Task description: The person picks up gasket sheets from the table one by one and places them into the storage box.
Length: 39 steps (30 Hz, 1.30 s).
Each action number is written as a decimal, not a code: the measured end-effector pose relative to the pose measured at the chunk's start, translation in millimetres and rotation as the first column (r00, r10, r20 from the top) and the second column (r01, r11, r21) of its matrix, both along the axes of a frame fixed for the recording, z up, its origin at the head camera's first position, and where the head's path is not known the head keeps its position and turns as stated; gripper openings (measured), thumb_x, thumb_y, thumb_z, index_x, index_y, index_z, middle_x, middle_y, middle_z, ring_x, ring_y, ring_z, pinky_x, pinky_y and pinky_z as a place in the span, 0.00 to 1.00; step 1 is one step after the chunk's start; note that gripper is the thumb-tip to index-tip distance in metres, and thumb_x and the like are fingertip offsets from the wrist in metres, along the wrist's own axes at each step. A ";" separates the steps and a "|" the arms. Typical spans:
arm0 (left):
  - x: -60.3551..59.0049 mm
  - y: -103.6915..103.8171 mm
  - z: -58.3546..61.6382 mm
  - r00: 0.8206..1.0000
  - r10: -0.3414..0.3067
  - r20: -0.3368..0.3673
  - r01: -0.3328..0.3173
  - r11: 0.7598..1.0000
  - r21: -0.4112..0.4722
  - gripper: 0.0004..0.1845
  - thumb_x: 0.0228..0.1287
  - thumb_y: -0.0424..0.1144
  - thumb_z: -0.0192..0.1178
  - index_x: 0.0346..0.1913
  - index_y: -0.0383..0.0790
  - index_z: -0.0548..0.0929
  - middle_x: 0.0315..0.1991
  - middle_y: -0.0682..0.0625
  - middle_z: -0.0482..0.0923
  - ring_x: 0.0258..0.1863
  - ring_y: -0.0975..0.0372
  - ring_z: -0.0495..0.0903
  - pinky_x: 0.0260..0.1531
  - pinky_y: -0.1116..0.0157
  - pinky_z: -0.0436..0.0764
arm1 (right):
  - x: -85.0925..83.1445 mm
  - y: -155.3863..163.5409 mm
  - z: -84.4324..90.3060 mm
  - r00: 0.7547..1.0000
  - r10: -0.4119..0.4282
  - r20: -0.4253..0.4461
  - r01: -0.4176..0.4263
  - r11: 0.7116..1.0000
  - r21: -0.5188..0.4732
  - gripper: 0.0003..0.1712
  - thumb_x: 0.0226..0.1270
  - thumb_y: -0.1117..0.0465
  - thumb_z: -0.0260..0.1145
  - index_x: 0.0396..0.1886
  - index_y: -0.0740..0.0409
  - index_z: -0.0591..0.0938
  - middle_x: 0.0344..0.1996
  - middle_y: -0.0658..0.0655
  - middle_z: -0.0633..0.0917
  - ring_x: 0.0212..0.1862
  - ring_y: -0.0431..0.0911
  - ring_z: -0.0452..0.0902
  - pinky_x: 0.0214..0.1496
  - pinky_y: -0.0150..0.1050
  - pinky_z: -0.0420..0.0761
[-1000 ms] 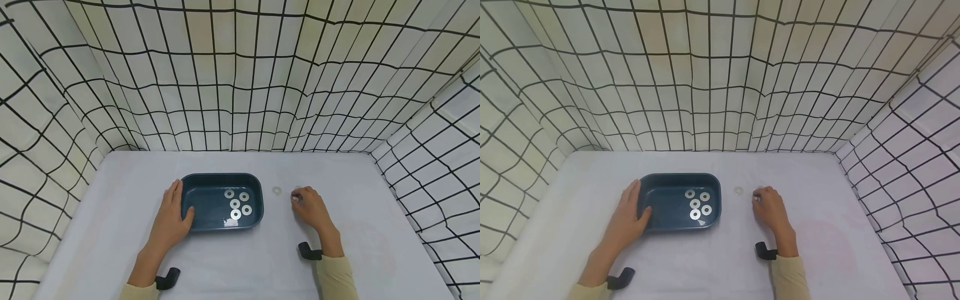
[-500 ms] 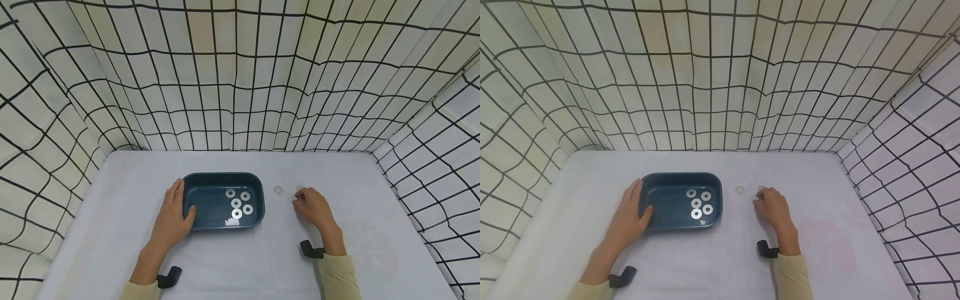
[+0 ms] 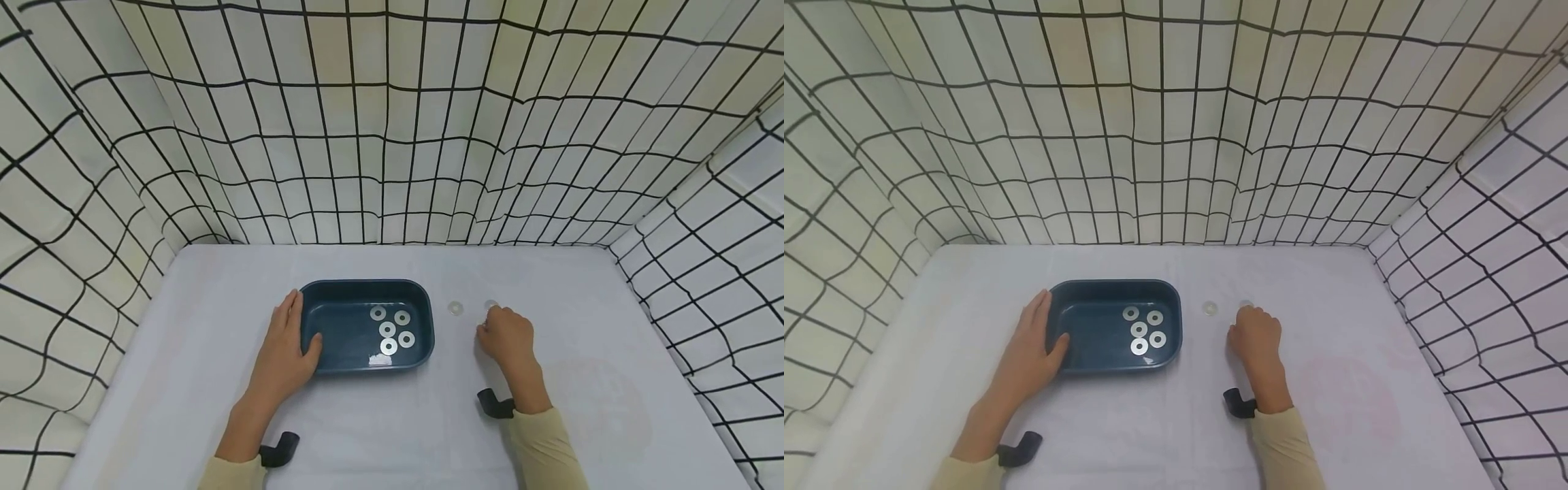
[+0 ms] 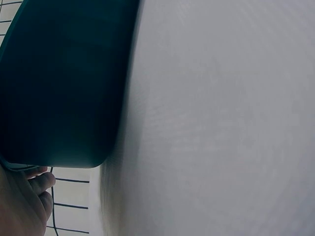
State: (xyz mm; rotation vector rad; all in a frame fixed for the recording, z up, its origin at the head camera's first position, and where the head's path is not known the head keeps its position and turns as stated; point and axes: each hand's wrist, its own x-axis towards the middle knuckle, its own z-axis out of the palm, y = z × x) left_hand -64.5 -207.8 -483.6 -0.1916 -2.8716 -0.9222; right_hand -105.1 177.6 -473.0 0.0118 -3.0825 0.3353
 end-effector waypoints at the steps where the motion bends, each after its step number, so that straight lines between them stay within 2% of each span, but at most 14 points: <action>1: -0.7 -0.1 0.4 1.000 -0.001 0.001 0.001 1.000 -0.003 0.45 0.75 0.39 0.58 0.85 0.30 0.48 0.86 0.34 0.46 0.86 0.38 0.49 0.85 0.40 0.53 | -0.8 -1.7 0.7 1.000 0.000 -0.003 0.000 1.000 0.014 0.16 0.64 0.67 0.68 0.17 0.60 0.76 0.12 0.53 0.71 0.18 0.43 0.61 0.18 0.34 0.58; 4: -3.1 -0.4 1.8 1.000 -0.003 0.008 0.003 1.000 -0.008 0.45 0.75 0.40 0.58 0.85 0.31 0.47 0.87 0.35 0.45 0.86 0.39 0.48 0.85 0.40 0.53 | -3.4 -4.5 3.6 1.000 -0.011 0.002 0.011 0.999 0.041 0.20 0.60 0.69 0.66 0.13 0.54 0.68 0.11 0.50 0.64 0.18 0.42 0.56 0.18 0.33 0.53; 6: -4.1 -0.8 2.7 1.000 -0.004 0.014 0.004 1.000 -0.009 0.45 0.75 0.40 0.57 0.85 0.31 0.47 0.87 0.35 0.45 0.86 0.39 0.48 0.85 0.39 0.53 | -4.8 -4.6 5.0 1.000 -0.028 0.011 0.027 0.999 0.038 0.20 0.57 0.68 0.66 0.13 0.53 0.66 0.11 0.49 0.64 0.18 0.43 0.56 0.18 0.34 0.53; 10: -3.7 -1.4 3.1 1.000 -0.001 0.019 0.001 1.000 -0.007 0.44 0.75 0.40 0.57 0.85 0.31 0.47 0.86 0.34 0.45 0.86 0.39 0.48 0.85 0.39 0.53 | -4.3 -4.0 7.5 0.998 -0.047 0.033 0.046 0.999 0.018 0.18 0.52 0.65 0.67 0.12 0.52 0.68 0.11 0.49 0.66 0.19 0.43 0.58 0.19 0.35 0.55; 16: -2.5 -1.0 2.4 1.000 -0.004 0.005 0.004 1.000 -0.009 0.44 0.75 0.39 0.58 0.85 0.29 0.48 0.86 0.33 0.47 0.86 0.38 0.49 0.86 0.42 0.51 | -2.0 -0.6 7.7 0.998 -0.022 0.053 0.022 1.000 -0.003 0.14 0.51 0.64 0.69 0.12 0.55 0.74 0.11 0.50 0.71 0.19 0.43 0.61 0.19 0.34 0.56; 20: -2.1 -0.7 2.7 1.000 -0.005 0.004 0.005 1.000 -0.010 0.44 0.75 0.39 0.58 0.85 0.30 0.48 0.86 0.33 0.46 0.86 0.38 0.49 0.86 0.42 0.51 | -2.1 4.9 7.2 0.998 0.006 0.068 -0.003 0.999 -0.046 0.09 0.51 0.63 0.70 0.16 0.59 0.82 0.14 0.52 0.79 0.20 0.43 0.65 0.20 0.34 0.60; 24: -1.9 -0.5 2.3 1.000 -0.005 0.011 0.005 1.000 -0.013 0.44 0.75 0.40 0.58 0.85 0.30 0.48 0.86 0.33 0.46 0.86 0.38 0.49 0.86 0.41 0.51 | -3.1 10.6 4.6 0.997 0.032 0.071 -0.026 0.997 -0.078 0.05 0.53 0.61 0.72 0.22 0.59 0.87 0.20 0.54 0.85 0.22 0.44 0.70 0.21 0.34 0.66; 29: -1.3 -0.2 0.5 1.000 -0.002 0.004 0.002 1.000 -0.017 0.44 0.75 0.39 0.58 0.85 0.29 0.48 0.86 0.33 0.47 0.85 0.38 0.50 0.86 0.42 0.51 | -3.6 15.0 0.8 0.996 0.068 0.063 -0.061 0.993 -0.103 0.06 0.53 0.62 0.72 0.30 0.60 0.90 0.26 0.55 0.89 0.25 0.44 0.77 0.26 0.37 0.75; 34: -0.7 0.0 -0.2 1.000 -0.002 -0.018 0.001 1.000 -0.014 0.44 0.74 0.39 0.59 0.84 0.28 0.49 0.85 0.32 0.48 0.85 0.38 0.51 0.87 0.44 0.50 | -5.6 17.4 -1.5 0.993 0.106 0.060 -0.098 0.988 -0.118 0.09 0.53 0.61 0.72 0.34 0.61 0.91 0.32 0.56 0.92 0.30 0.47 0.83 0.34 0.44 0.84; 39: -1.2 0.7 -0.1 1.000 -0.006 -0.021 0.006 1.000 -0.019 0.45 0.74 0.39 0.59 0.84 0.27 0.49 0.85 0.32 0.48 0.85 0.37 0.50 0.87 0.43 0.50 | -6.2 20.7 -2.7 0.987 0.143 0.079 -0.129 0.979 -0.156 0.10 0.56 0.61 0.73 0.37 0.59 0.90 0.35 0.56 0.93 0.35 0.47 0.85 0.42 0.47 0.87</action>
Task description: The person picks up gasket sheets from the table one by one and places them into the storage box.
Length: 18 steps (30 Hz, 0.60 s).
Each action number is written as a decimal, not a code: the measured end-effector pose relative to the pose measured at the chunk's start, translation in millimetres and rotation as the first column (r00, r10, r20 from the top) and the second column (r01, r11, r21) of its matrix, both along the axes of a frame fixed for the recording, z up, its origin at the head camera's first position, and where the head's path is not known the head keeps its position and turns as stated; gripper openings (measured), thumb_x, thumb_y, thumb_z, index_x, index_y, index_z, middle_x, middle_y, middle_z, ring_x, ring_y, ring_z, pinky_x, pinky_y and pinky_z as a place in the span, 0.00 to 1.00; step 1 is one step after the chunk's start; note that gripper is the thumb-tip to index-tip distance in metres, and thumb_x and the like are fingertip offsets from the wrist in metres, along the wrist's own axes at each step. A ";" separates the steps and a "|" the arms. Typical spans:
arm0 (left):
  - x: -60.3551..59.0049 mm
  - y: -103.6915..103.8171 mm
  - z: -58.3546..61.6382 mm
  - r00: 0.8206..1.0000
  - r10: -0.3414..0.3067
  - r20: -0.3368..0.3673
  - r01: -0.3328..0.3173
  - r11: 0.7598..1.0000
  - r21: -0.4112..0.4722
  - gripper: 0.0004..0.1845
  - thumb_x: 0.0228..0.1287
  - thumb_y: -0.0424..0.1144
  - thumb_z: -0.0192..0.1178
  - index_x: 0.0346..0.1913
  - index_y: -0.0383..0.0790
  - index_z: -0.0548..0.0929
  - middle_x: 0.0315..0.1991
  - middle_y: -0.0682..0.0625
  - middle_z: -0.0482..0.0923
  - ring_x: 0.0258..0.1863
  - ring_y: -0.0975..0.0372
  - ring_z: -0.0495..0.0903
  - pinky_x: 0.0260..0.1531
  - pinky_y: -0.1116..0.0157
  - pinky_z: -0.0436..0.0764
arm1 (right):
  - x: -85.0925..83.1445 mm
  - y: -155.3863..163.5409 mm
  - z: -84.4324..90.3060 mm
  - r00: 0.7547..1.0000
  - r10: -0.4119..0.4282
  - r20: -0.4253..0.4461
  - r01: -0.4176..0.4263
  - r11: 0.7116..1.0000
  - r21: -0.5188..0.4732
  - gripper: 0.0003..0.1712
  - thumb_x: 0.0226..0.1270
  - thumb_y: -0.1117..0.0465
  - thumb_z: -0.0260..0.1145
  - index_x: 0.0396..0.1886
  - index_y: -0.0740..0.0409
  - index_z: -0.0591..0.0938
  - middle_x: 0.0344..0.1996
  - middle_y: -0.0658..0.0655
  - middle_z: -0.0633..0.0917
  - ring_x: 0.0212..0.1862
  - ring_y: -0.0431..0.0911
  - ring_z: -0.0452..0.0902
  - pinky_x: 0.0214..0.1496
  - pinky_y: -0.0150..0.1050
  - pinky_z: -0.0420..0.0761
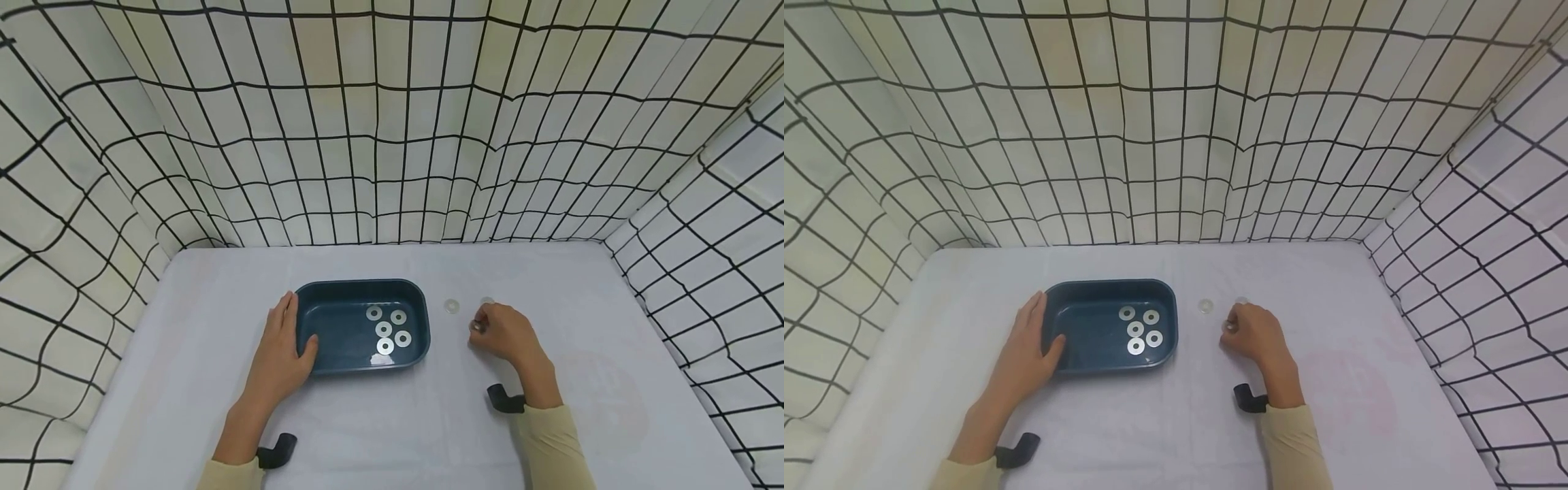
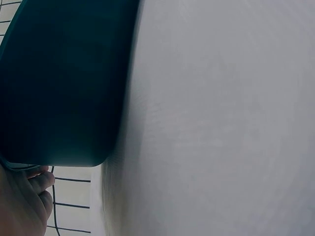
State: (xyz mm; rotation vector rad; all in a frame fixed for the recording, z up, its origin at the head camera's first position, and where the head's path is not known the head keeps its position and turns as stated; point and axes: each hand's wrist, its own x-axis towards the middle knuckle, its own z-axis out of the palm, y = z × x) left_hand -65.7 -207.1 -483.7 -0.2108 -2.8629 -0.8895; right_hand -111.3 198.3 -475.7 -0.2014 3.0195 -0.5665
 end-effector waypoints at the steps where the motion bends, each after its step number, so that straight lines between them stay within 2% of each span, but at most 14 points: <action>1: 0.1 -0.2 0.0 1.000 0.000 -0.001 0.000 1.000 -0.001 0.45 0.74 0.39 0.59 0.84 0.27 0.49 0.85 0.32 0.48 0.85 0.37 0.50 0.87 0.43 0.51 | 0.0 0.0 0.0 1.000 0.012 0.001 -0.012 1.000 -0.007 0.10 0.56 0.61 0.73 0.38 0.59 0.90 0.35 0.55 0.92 0.36 0.47 0.85 0.42 0.47 0.87; 7: -0.3 0.6 1.6 1.000 0.002 0.005 -0.002 1.000 -0.003 0.45 0.74 0.39 0.59 0.84 0.28 0.49 0.85 0.32 0.47 0.85 0.37 0.50 0.86 0.42 0.51 | -0.2 -0.9 1.1 0.997 0.070 -0.044 -0.071 0.997 -0.024 0.10 0.58 0.60 0.72 0.39 0.59 0.89 0.33 0.53 0.90 0.36 0.45 0.83 0.43 0.46 0.86; 13: -0.9 1.3 2.6 1.000 0.004 0.009 -0.004 1.000 -0.001 0.45 0.74 0.39 0.59 0.84 0.28 0.49 0.85 0.32 0.47 0.85 0.37 0.50 0.86 0.41 0.51 | 0.7 -5.7 6.5 0.991 0.085 -0.104 -0.090 0.995 -0.040 0.10 0.57 0.61 0.73 0.39 0.56 0.89 0.33 0.52 0.88 0.38 0.45 0.81 0.43 0.45 0.85; 18: 0.4 -0.1 0.1 1.000 0.005 -0.003 -0.005 1.000 0.000 0.44 0.74 0.39 0.59 0.84 0.28 0.49 0.85 0.32 0.48 0.85 0.37 0.51 0.86 0.41 0.52 | 4.3 -12.5 11.8 0.988 0.098 -0.119 -0.106 0.992 -0.068 0.11 0.58 0.60 0.73 0.42 0.55 0.89 0.35 0.52 0.88 0.41 0.48 0.83 0.45 0.45 0.85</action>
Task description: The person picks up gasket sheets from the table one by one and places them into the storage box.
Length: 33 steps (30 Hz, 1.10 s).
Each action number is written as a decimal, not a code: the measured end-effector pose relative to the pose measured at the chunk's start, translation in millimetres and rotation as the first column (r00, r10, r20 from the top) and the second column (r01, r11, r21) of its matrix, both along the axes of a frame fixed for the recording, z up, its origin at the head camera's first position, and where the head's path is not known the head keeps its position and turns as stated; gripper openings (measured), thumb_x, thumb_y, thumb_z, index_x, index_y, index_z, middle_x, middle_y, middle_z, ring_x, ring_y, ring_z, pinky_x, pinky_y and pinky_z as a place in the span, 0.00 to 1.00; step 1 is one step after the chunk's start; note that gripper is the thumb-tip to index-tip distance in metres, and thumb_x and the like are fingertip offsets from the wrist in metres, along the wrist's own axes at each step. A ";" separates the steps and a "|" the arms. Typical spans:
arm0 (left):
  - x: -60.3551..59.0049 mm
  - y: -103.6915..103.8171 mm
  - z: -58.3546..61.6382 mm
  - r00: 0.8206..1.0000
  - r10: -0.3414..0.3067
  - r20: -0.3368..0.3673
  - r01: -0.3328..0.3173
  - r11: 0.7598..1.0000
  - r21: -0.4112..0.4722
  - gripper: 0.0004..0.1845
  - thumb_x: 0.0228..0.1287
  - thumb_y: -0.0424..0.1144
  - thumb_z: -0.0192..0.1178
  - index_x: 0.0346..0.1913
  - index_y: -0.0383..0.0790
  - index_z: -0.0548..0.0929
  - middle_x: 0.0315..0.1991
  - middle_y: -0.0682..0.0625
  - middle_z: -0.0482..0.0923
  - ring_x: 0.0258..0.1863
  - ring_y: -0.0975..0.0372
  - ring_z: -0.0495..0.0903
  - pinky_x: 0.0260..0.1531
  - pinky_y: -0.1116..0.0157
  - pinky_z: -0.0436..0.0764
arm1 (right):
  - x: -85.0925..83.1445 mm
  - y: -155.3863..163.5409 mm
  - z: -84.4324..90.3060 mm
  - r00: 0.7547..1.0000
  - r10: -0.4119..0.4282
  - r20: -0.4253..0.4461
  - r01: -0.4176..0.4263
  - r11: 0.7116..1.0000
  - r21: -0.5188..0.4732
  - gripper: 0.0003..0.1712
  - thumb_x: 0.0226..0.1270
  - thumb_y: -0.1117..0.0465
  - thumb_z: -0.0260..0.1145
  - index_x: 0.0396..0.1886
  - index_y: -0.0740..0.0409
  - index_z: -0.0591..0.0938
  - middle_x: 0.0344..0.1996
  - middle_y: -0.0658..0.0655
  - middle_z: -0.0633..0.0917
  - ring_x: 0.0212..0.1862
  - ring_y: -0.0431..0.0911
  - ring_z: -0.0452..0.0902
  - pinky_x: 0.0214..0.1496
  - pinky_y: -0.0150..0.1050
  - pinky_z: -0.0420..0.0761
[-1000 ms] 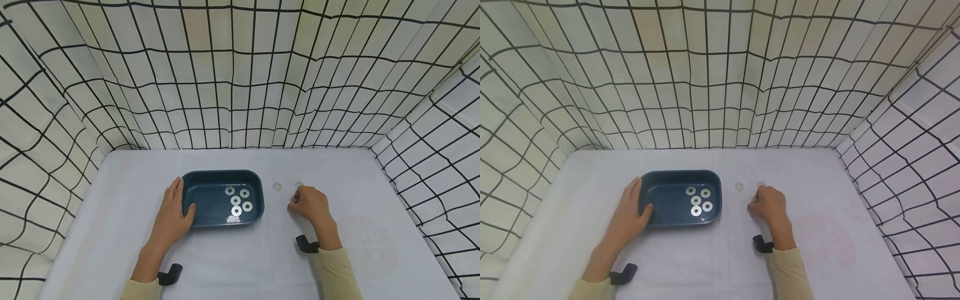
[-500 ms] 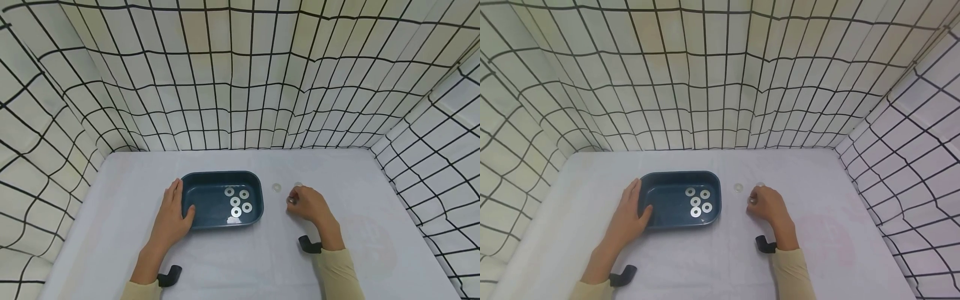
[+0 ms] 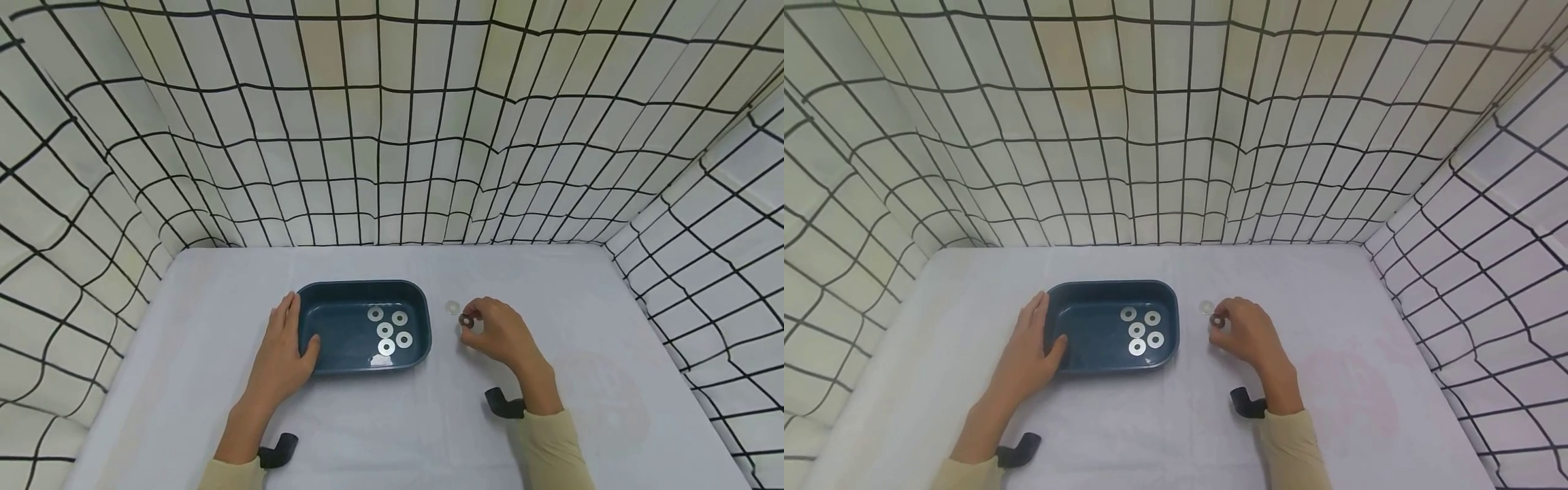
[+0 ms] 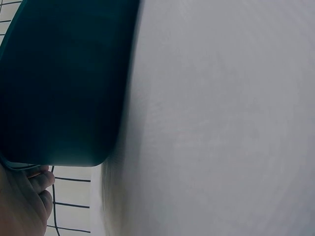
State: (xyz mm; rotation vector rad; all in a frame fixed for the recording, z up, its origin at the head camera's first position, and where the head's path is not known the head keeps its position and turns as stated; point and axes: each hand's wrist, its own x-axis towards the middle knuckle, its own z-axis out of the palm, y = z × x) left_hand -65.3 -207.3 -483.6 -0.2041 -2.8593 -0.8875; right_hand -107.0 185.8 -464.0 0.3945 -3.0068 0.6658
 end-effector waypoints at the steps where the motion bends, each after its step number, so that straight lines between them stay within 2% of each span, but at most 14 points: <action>1: -0.3 0.1 -0.4 1.000 -0.001 -0.003 0.001 1.000 0.000 0.44 0.74 0.39 0.59 0.84 0.28 0.50 0.85 0.32 0.48 0.85 0.37 0.51 0.86 0.41 0.52 | 0.8 -0.9 0.6 1.000 -0.002 -0.004 0.002 1.000 -0.005 0.12 0.59 0.59 0.73 0.42 0.55 0.89 0.36 0.52 0.88 0.42 0.49 0.83 0.46 0.45 0.85; 9: -0.1 -1.7 -2.0 1.000 0.001 -0.013 -0.001 1.000 0.001 0.44 0.74 0.39 0.59 0.84 0.28 0.50 0.85 0.32 0.48 0.84 0.37 0.52 0.86 0.42 0.53 | 4.1 -22.5 5.8 0.991 0.027 -0.135 -0.033 0.999 -0.041 0.15 0.58 0.60 0.75 0.45 0.57 0.88 0.38 0.54 0.90 0.44 0.50 0.85 0.49 0.47 0.87; 15: 0.8 -1.6 -1.3 1.000 0.004 -0.010 -0.004 1.000 0.005 0.44 0.73 0.38 0.59 0.84 0.28 0.50 0.85 0.32 0.49 0.85 0.37 0.51 0.87 0.43 0.51 | 6.6 -36.5 11.3 0.981 0.078 -0.178 -0.087 0.995 -0.045 0.13 0.57 0.60 0.76 0.43 0.56 0.89 0.36 0.52 0.90 0.42 0.51 0.86 0.51 0.48 0.85; 21: 1.5 -0.3 1.2 1.000 0.010 0.000 -0.010 1.000 0.002 0.44 0.73 0.39 0.59 0.84 0.28 0.50 0.85 0.32 0.49 0.85 0.37 0.51 0.86 0.41 0.52 | 7.6 -45.1 12.9 0.974 0.121 -0.192 -0.130 0.991 -0.034 0.11 0.58 0.59 0.77 0.41 0.54 0.89 0.34 0.51 0.90 0.39 0.47 0.84 0.46 0.42 0.86; 25: 2.3 0.1 3.0 1.000 0.013 0.002 -0.013 1.000 0.003 0.44 0.73 0.38 0.59 0.84 0.28 0.50 0.85 0.32 0.49 0.85 0.37 0.51 0.86 0.41 0.53 | 7.2 -50.5 14.8 0.968 0.143 -0.206 -0.151 0.988 -0.023 0.11 0.59 0.56 0.78 0.41 0.53 0.89 0.34 0.49 0.89 0.39 0.43 0.81 0.46 0.40 0.86; 28: 2.1 0.7 3.0 1.000 0.004 0.002 -0.004 1.000 0.011 0.44 0.73 0.38 0.59 0.84 0.28 0.50 0.85 0.32 0.49 0.85 0.37 0.51 0.86 0.41 0.52 | 6.8 -53.0 17.2 0.967 0.144 -0.210 -0.152 0.988 -0.024 0.11 0.58 0.58 0.78 0.41 0.52 0.89 0.34 0.48 0.89 0.40 0.44 0.82 0.48 0.41 0.85; 33: 1.4 1.0 0.8 1.000 0.007 0.003 -0.007 1.000 0.006 0.45 0.73 0.39 0.59 0.84 0.29 0.50 0.85 0.32 0.49 0.85 0.37 0.51 0.86 0.42 0.52 | 6.6 -58.2 21.8 0.974 0.159 -0.163 -0.168 0.985 -0.041 0.12 0.58 0.60 0.77 0.43 0.53 0.88 0.38 0.49 0.90 0.44 0.49 0.85 0.52 0.44 0.86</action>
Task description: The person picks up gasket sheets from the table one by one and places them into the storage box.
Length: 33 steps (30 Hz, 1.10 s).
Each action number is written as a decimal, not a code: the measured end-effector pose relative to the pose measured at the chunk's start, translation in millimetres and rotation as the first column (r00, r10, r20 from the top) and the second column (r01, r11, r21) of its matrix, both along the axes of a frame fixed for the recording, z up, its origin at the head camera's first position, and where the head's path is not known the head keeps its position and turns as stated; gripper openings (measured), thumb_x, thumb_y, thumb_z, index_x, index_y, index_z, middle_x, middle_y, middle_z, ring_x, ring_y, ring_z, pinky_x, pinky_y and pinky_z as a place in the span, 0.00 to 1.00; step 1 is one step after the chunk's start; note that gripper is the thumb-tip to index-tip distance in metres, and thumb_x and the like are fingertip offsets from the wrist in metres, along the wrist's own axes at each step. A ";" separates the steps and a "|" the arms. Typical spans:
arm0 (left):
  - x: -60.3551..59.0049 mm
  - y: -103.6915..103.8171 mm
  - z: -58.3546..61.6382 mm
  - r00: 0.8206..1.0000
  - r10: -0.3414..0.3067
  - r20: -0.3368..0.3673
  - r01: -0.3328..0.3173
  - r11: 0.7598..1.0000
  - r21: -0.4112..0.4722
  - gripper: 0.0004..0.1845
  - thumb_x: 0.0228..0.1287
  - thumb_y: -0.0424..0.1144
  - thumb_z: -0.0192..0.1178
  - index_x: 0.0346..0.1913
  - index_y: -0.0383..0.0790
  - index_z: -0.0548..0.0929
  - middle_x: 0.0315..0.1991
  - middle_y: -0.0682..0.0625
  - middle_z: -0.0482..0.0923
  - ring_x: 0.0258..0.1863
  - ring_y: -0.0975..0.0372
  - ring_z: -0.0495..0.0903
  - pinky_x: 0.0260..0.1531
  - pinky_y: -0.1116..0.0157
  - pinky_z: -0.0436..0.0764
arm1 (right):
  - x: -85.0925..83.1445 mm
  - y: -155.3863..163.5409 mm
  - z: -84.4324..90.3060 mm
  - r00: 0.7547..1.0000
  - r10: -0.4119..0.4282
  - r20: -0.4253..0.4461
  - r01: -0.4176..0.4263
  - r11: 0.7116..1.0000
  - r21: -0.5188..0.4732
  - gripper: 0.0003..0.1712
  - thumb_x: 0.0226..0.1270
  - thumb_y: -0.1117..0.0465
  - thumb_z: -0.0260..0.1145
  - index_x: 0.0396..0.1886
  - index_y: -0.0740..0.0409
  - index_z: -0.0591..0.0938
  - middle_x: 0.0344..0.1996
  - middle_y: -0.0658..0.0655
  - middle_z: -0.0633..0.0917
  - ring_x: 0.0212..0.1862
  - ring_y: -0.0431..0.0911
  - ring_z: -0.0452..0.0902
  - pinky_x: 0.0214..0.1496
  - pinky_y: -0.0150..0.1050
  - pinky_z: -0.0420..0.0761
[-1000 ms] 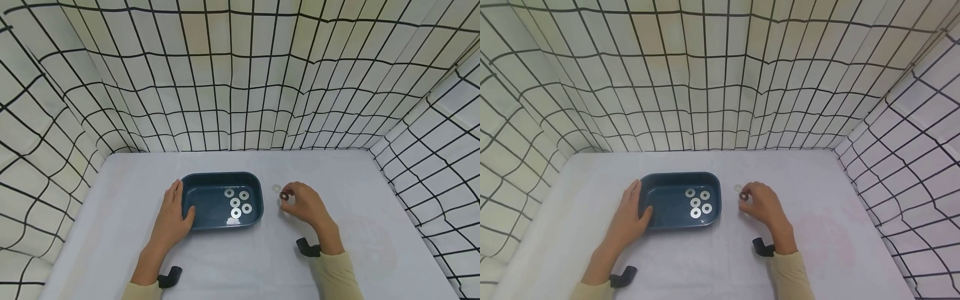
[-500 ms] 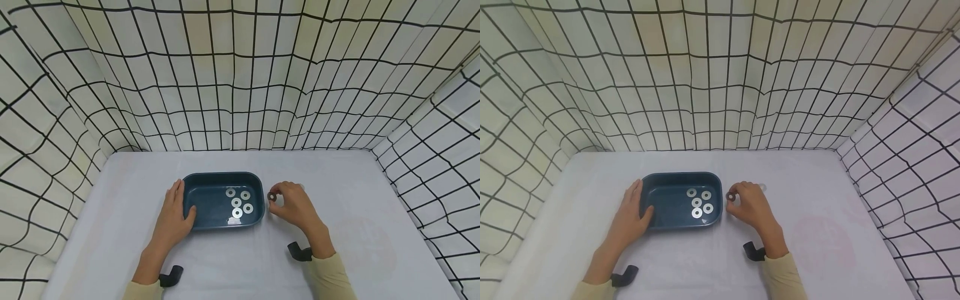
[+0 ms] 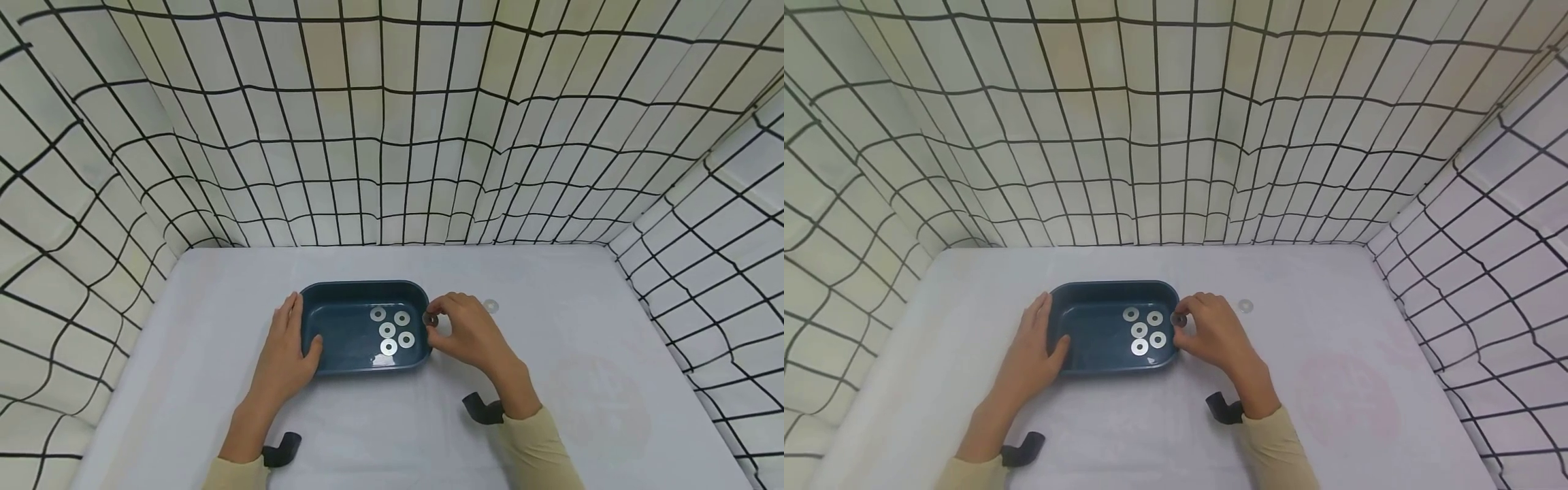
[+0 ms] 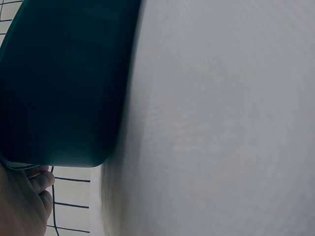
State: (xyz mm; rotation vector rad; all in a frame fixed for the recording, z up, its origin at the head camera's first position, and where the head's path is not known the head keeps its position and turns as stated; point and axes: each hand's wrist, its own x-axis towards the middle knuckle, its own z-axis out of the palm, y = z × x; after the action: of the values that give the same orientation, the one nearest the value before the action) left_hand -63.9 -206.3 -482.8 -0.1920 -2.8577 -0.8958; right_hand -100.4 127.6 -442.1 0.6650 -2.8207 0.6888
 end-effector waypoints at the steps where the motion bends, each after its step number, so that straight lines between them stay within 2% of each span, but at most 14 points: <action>1: -0.4 -0.3 -0.2 1.000 0.001 0.001 -0.001 1.000 -0.001 0.45 0.73 0.39 0.59 0.84 0.29 0.49 0.85 0.32 0.49 0.85 0.38 0.51 0.86 0.42 0.52 | 0.0 -1.5 0.9 1.000 0.005 0.010 -0.005 1.000 0.000 0.13 0.58 0.59 0.77 0.43 0.53 0.88 0.39 0.49 0.90 0.45 0.49 0.86 0.54 0.45 0.86; 12: -0.5 -0.3 -1.3 1.000 0.000 0.019 0.000 1.000 -0.006 0.45 0.74 0.39 0.59 0.84 0.29 0.49 0.86 0.33 0.48 0.86 0.39 0.49 0.86 0.41 0.51 | 4.3 -16.0 5.1 0.998 0.065 0.014 -0.066 0.996 0.067 0.16 0.58 0.58 0.77 0.47 0.54 0.89 0.40 0.48 0.90 0.43 0.43 0.83 0.57 0.44 0.86; 25: -1.6 -0.6 -1.1 1.000 -0.001 0.002 0.001 1.000 -0.005 0.45 0.74 0.39 0.59 0.85 0.29 0.48 0.86 0.33 0.48 0.86 0.39 0.50 0.87 0.43 0.51 | 7.3 -22.9 10.8 0.992 0.123 -0.015 -0.120 0.985 0.125 0.14 0.59 0.57 0.77 0.46 0.53 0.90 0.40 0.48 0.90 0.43 0.43 0.83 0.57 0.44 0.86; 33: 0.3 -1.6 -0.3 1.000 0.001 0.014 -0.001 1.000 -0.011 0.45 0.74 0.40 0.58 0.85 0.29 0.49 0.86 0.33 0.48 0.86 0.39 0.49 0.86 0.42 0.52 | 11.8 -29.0 13.4 0.991 0.134 0.015 -0.135 0.978 0.156 0.11 0.59 0.57 0.78 0.42 0.51 0.90 0.38 0.47 0.90 0.43 0.43 0.84 0.60 0.45 0.87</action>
State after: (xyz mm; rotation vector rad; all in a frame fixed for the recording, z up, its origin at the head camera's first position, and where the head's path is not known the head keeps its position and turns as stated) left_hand -63.6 -207.9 -483.1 -0.1863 -2.8754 -0.8854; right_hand -88.6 98.6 -428.7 0.8883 -2.8760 0.4911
